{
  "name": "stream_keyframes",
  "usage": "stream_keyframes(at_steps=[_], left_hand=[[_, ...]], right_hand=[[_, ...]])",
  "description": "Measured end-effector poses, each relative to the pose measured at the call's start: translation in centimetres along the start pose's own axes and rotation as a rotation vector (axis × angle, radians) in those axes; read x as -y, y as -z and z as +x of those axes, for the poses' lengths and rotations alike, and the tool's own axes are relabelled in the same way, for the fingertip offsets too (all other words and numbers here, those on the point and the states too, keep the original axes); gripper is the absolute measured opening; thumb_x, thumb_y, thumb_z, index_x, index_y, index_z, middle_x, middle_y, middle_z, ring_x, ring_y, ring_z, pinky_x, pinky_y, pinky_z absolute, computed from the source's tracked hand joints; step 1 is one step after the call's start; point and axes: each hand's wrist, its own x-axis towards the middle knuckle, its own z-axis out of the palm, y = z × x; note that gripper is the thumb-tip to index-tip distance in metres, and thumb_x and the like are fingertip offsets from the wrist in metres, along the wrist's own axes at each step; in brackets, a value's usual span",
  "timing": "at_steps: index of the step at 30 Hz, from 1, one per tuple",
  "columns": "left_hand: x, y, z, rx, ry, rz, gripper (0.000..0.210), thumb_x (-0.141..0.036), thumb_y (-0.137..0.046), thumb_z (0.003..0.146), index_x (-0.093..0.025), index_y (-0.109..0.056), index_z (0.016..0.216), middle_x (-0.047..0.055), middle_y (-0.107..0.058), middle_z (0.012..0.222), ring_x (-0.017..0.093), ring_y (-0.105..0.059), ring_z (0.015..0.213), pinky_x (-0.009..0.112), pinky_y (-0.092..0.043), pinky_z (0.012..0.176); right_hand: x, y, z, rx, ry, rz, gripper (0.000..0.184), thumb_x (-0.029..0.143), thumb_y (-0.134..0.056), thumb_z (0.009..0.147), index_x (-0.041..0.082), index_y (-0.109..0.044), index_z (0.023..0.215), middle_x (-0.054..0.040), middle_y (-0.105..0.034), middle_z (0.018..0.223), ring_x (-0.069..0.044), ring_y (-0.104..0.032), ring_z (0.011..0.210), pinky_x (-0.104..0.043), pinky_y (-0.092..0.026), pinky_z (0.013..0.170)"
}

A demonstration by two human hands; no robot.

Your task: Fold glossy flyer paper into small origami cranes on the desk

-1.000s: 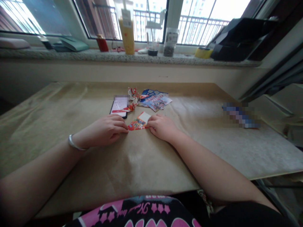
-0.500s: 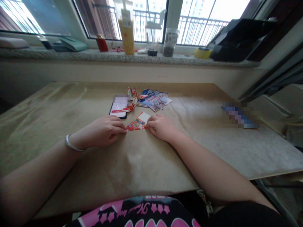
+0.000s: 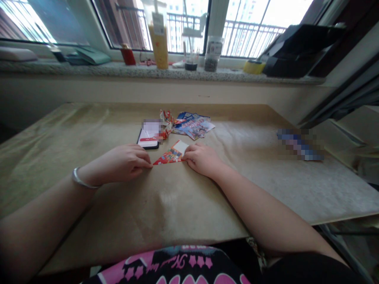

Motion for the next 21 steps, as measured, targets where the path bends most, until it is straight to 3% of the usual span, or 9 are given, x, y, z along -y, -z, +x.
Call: stream_keyframes(at_steps=[9, 15, 18, 21], left_hand=[[1.2, -0.3, -0.5, -0.005, 0.016, -0.150, 0.031, -0.011, -0.051, 0.077, -0.027, -0.075, 0.087, -0.002, -0.072, 0.089, 0.014, -0.063, 0.082, 0.024, -0.047, 0.077], [0.5, -0.6, -0.5, -0.001, 0.129, -0.147, 0.024, -0.015, -0.049, 0.080, -0.023, -0.071, 0.082, -0.001, -0.071, 0.092, 0.014, -0.065, 0.081, 0.024, -0.049, 0.076], [-0.1, -1.3, 0.0, -0.105, 0.156, -0.100, 0.023, -0.016, -0.048, 0.083, -0.019, -0.068, 0.094, 0.004, -0.069, 0.099, 0.017, -0.064, 0.086, 0.027, -0.050, 0.075], [-0.7, -2.0, 0.5, -0.194, 0.057, -0.111, 0.031, -0.018, -0.047, 0.087, -0.022, -0.064, 0.113, 0.006, -0.065, 0.114, 0.019, -0.061, 0.101, 0.032, -0.050, 0.087]], right_hand=[[-0.1, 0.0, 0.0, 0.010, 0.004, -0.006, 0.024, 0.017, -0.053, 0.086, 0.023, -0.073, 0.098, -0.0061, -0.068, 0.102, -0.019, -0.060, 0.093, -0.029, -0.045, 0.079], [0.0, -0.1, 0.0, 0.011, 0.025, -0.037, 0.025, 0.018, -0.050, 0.087, 0.022, -0.072, 0.099, -0.0065, -0.067, 0.102, -0.019, -0.059, 0.094, -0.029, -0.044, 0.078], [0.1, -0.2, 0.1, 0.009, 0.042, -0.071, 0.026, 0.018, -0.048, 0.088, 0.021, -0.070, 0.101, -0.0077, -0.067, 0.101, -0.020, -0.057, 0.093, -0.030, -0.044, 0.078], [0.3, -0.3, 0.2, -0.002, 0.055, -0.097, 0.026, 0.018, -0.048, 0.088, 0.020, -0.069, 0.103, -0.0085, -0.066, 0.101, -0.020, -0.056, 0.093, -0.031, -0.043, 0.079]])
